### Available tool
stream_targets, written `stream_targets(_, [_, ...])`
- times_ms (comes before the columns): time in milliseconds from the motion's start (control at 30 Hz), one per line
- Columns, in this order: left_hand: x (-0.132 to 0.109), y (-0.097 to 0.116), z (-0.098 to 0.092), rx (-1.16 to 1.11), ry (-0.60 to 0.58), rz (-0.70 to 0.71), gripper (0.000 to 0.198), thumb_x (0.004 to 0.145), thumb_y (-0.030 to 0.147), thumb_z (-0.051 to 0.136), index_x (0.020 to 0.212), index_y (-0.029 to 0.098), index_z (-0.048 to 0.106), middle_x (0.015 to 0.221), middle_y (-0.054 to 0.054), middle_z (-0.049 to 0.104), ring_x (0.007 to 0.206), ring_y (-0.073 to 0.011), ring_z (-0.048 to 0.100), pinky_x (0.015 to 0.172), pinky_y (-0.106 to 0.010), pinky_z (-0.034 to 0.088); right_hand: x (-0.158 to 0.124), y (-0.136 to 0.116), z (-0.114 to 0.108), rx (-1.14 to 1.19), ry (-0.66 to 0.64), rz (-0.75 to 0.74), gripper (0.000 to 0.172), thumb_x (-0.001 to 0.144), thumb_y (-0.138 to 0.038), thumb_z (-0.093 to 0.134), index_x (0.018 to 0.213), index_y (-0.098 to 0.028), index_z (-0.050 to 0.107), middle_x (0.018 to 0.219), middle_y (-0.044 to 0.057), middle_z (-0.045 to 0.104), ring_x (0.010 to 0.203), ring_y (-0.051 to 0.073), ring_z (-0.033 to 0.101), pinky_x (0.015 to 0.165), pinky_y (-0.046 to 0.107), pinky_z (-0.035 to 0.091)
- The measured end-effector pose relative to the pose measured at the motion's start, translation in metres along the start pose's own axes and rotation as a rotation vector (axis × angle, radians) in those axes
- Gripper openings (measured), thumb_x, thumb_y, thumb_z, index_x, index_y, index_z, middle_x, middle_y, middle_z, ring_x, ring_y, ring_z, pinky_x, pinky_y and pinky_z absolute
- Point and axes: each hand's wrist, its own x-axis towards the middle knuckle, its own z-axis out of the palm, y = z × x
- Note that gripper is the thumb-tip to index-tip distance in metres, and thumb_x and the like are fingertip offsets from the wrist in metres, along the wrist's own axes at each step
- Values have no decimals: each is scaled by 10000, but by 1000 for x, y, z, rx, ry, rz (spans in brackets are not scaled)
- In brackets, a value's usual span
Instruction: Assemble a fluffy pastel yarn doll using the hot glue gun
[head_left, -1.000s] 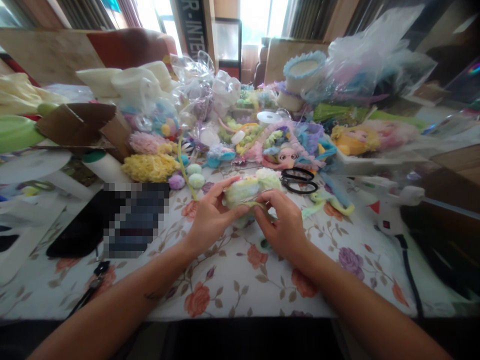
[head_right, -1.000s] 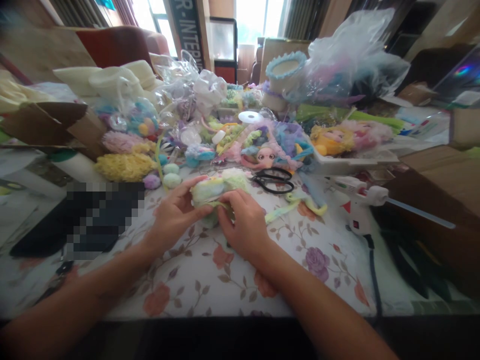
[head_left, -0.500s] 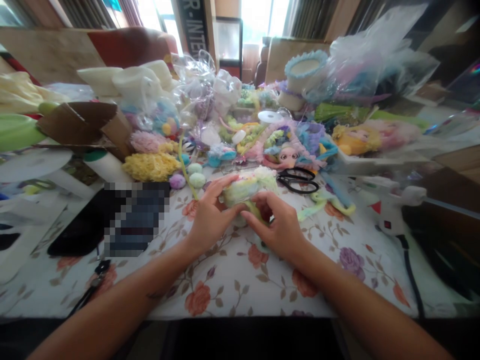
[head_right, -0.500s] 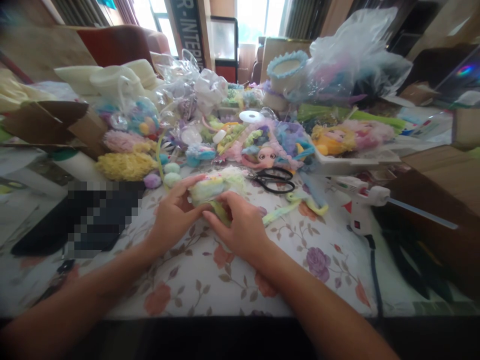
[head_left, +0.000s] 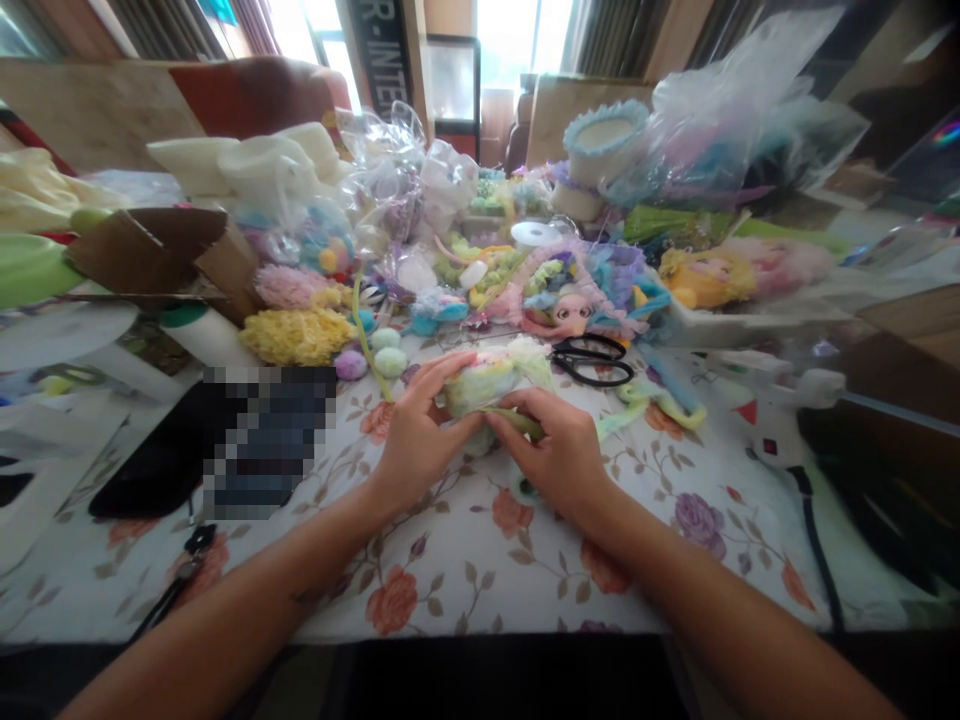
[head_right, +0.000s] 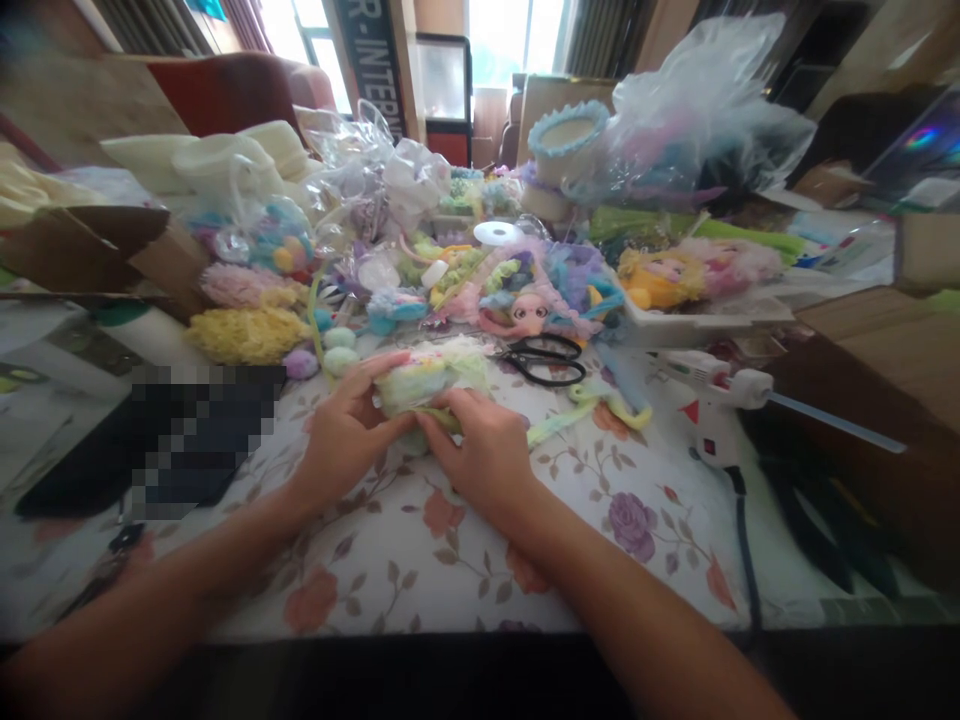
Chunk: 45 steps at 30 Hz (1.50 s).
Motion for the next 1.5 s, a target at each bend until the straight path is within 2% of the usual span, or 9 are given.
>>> stream_targets(267, [-1,-4,0,-15,-3,-9,519,778,209,784,1277,266,653,1371,-85,623,1311,-278,551,1118,-434,448,2,3,-2,-18,27,-121,68,919,-266,661,906,-207,693,792,21,723,629,128,628,573,235,467])
stream_targets(567, [-2,0,0,-23,-12,-41,511,778,250,793,1269,256,654,1376,-94,616,1315,-286,550,1101,-423,465,3,5,-2,-70,52,-166,125,946,-275,626,846,-208,663,746,17,661,652,140,609,614,251,463])
stream_targets(767, [-1,-1,0,-38,0,-45,518,777,227,785,1276,252,649,1381,-96,618,1298,-284,564,1122,-449,443,3,6,0,-48,25,-139,149,961,-289,607,837,-207,616,805,31,651,669,141,598,612,253,469])
stream_targets(900, [0,-2,1,-50,14,-53,517,759,240,800,1257,242,662,1358,-102,632,1283,-293,574,1119,-462,445,2,7,0,-60,26,-121,116,950,-300,622,885,-208,648,808,30,691,674,149,620,624,260,471])
stream_targets(1167, [0,0,0,-4,22,-18,509,767,191,779,1259,255,662,1353,-84,642,1290,-269,568,1117,-432,451,1,4,-1,-64,41,-138,105,930,-279,648,888,-205,710,760,10,668,535,102,530,556,239,436])
stream_targets(1333, [-1,0,0,28,2,-2,506,773,173,768,1260,249,657,1353,-80,641,1301,-262,560,1115,-416,453,2,4,-2,-47,60,-145,80,916,-253,659,887,-199,711,729,3,639,596,122,566,567,246,437])
stream_targets(1500, [-2,0,0,-6,-7,-7,509,780,186,771,1270,254,652,1369,-86,623,1312,-273,550,1120,-422,448,4,4,-2,30,83,-129,67,896,-227,659,835,-210,679,808,29,635,746,166,623,674,288,501])
